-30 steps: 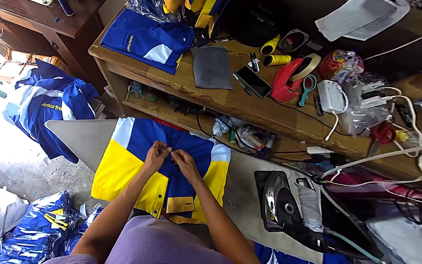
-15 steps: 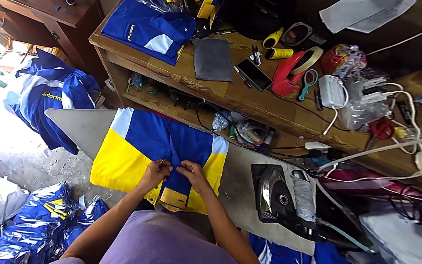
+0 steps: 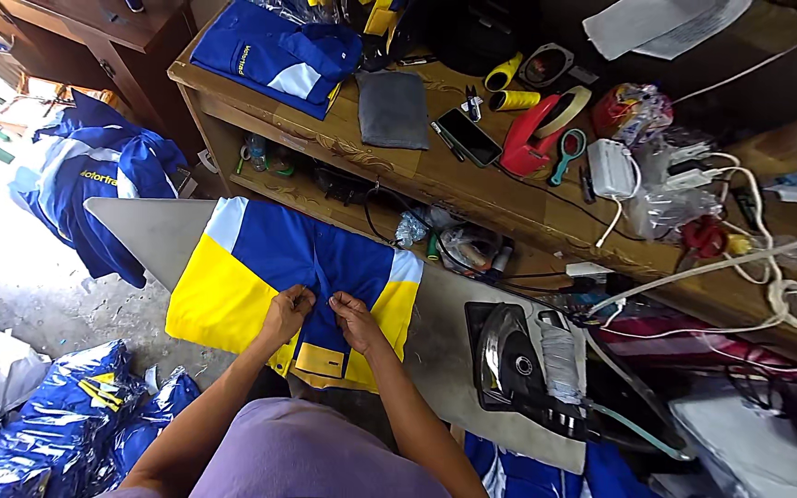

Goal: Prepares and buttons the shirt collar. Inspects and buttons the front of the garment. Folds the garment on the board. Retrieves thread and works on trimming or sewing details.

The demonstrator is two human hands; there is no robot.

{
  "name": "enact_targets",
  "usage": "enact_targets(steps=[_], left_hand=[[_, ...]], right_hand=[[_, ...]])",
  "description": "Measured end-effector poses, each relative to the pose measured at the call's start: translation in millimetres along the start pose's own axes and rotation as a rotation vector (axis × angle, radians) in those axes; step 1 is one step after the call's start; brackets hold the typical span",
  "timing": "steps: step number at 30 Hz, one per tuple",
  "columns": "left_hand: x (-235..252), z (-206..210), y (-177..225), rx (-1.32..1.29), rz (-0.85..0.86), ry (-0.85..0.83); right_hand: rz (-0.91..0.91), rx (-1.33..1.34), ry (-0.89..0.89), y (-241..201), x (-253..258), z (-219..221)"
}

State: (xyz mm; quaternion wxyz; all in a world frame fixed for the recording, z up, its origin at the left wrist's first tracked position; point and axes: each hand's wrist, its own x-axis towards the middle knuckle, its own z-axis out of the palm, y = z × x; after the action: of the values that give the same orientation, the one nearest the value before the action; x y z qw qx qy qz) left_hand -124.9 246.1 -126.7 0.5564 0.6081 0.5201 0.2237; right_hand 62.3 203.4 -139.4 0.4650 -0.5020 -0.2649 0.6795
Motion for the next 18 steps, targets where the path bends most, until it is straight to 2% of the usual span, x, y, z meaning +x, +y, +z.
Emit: enact_targets(steps=[2, 4, 7, 10, 13, 18], left_hand=[[0, -10, -3, 0.176, 0.015, 0.079], [-1, -18, -5, 0.226, -0.017, 0.071], [-7, -19, 7, 0.28, -0.027, -0.072], [-15, -16, 16, 0.354, 0.087, -0.179], [-20, -19, 21, 0.536, 0.189, -0.245], [-15, -28, 28, 0.697, 0.237, -0.307]], right_hand=[[-0.005, 0.007, 0.003, 2, 0, -1], [-0.003, 0.014, 0.003, 4, 1, -1], [0.001, 0.003, 0.006, 2, 0, 0], [-0.025, -0.057, -0.012, 3, 1, 1], [-0.089, -0.133, -0.028, 8, 2, -1], [-0.138, -0.202, -0.037, 12, 4, 1]])
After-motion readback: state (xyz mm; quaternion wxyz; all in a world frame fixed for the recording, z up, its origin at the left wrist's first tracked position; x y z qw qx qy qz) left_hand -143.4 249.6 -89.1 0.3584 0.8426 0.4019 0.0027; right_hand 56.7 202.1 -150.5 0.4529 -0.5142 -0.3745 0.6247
